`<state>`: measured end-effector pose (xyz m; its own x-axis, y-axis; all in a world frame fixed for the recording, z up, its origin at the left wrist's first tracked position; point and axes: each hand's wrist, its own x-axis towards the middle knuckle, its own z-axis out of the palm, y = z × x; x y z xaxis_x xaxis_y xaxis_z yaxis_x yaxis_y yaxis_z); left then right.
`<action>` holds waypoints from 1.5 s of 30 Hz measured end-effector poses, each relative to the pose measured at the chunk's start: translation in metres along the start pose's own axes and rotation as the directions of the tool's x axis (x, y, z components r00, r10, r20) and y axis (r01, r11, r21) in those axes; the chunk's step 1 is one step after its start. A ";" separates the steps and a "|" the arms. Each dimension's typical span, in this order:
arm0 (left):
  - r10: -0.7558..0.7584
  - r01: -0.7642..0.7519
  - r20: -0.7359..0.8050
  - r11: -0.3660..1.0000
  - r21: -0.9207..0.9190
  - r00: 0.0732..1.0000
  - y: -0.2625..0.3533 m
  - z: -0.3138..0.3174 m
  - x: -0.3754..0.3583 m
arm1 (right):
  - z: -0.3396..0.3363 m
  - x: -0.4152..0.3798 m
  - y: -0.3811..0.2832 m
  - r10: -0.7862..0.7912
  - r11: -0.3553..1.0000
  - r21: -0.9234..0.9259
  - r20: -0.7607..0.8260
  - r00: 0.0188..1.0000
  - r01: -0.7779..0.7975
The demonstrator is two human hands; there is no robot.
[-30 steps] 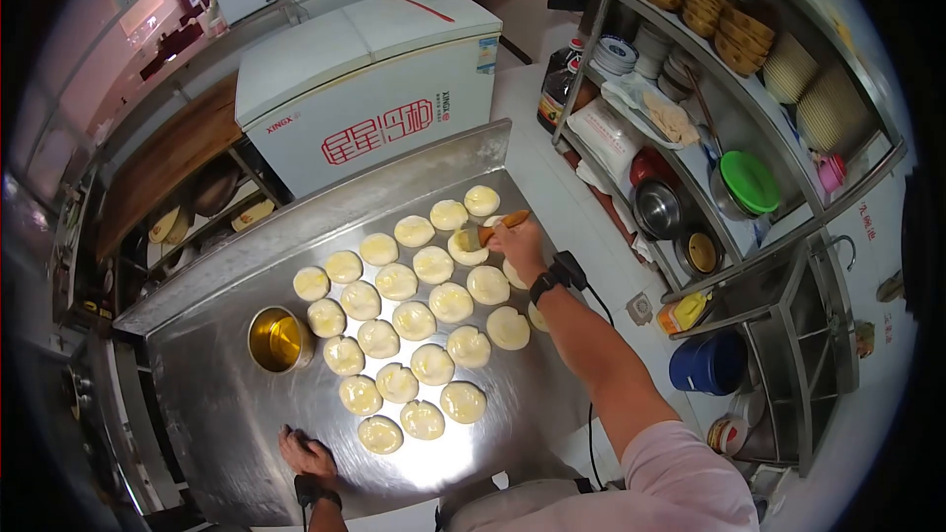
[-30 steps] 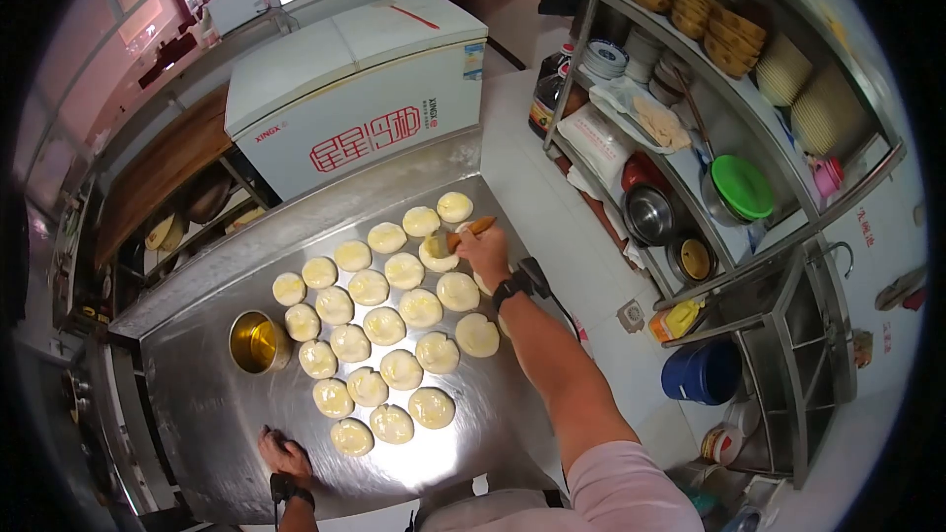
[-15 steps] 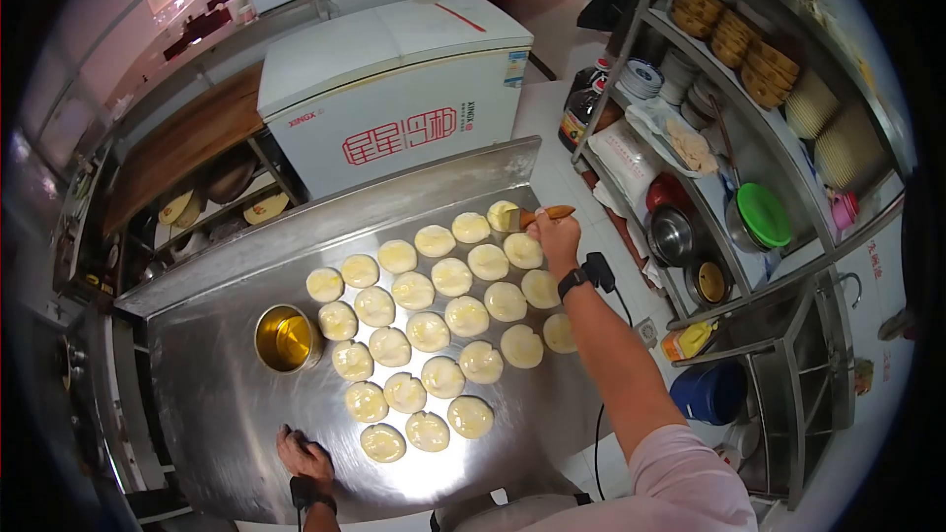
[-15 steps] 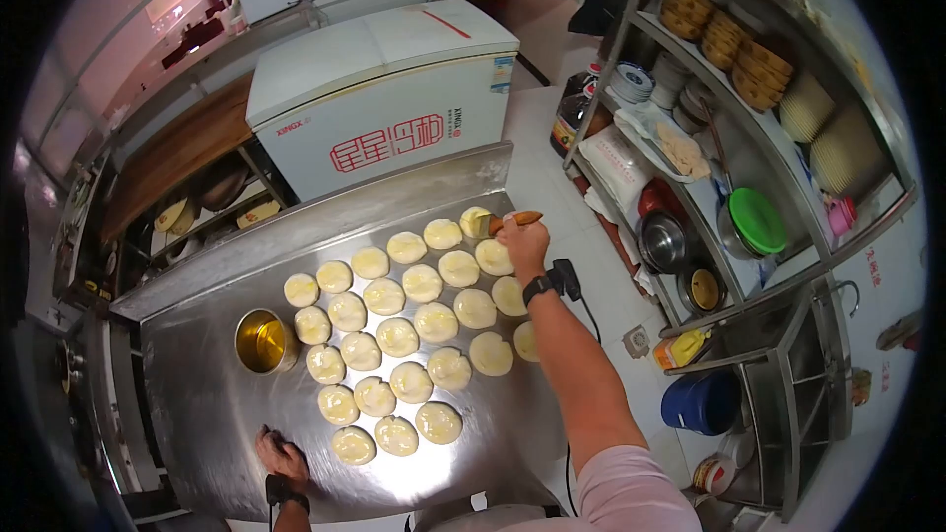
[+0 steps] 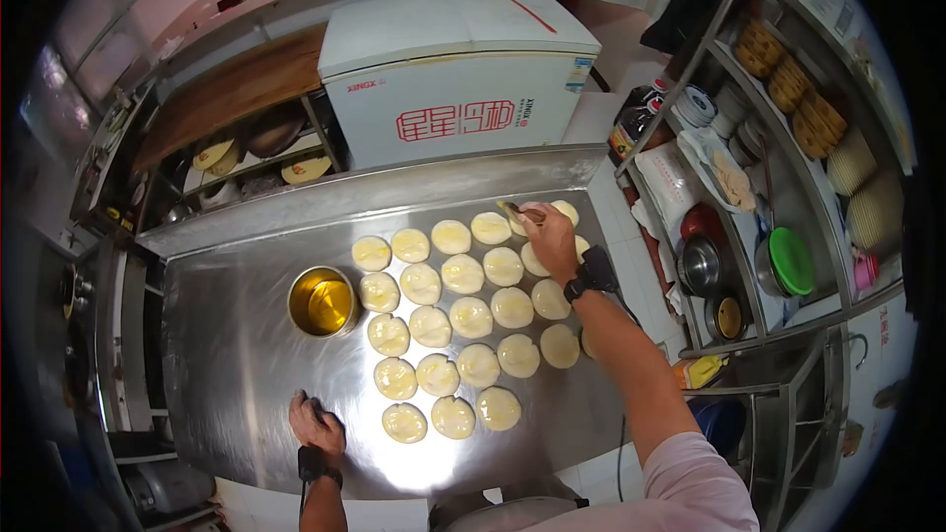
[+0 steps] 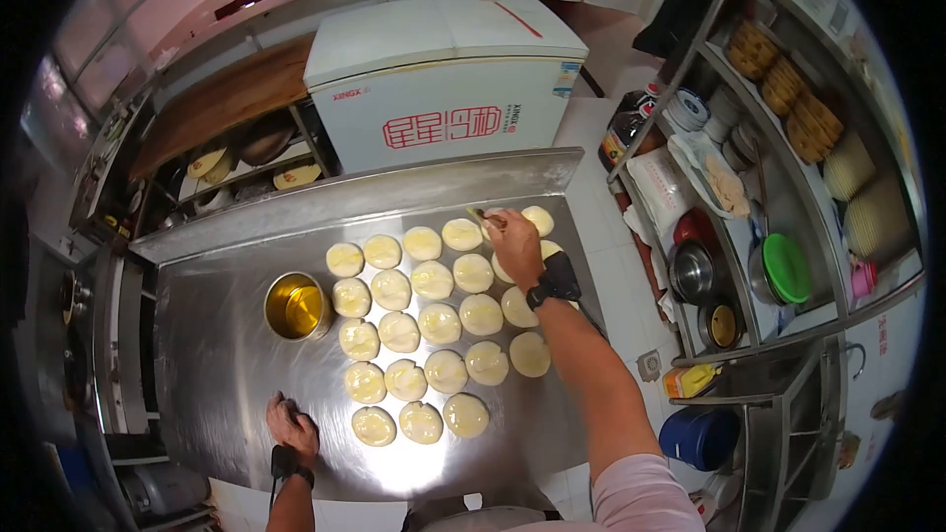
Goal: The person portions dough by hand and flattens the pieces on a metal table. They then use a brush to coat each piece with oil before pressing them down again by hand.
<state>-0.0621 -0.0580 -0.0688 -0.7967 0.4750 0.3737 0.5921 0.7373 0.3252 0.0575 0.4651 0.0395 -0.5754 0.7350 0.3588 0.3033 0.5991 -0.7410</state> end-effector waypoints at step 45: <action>-0.013 0.010 -0.016 0.984 -0.178 1.000 -0.001 -0.007 0.003 | 0.085 -0.200 -0.173 -0.273 0.959 0.064 0.472 0.838 0.276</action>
<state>-0.0646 -0.0605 -0.0616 -0.8025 0.4574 0.3832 0.5960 0.6446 0.4788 0.0550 0.1876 0.0479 -0.9235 0.3028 0.2354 0.0832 0.7574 -0.6476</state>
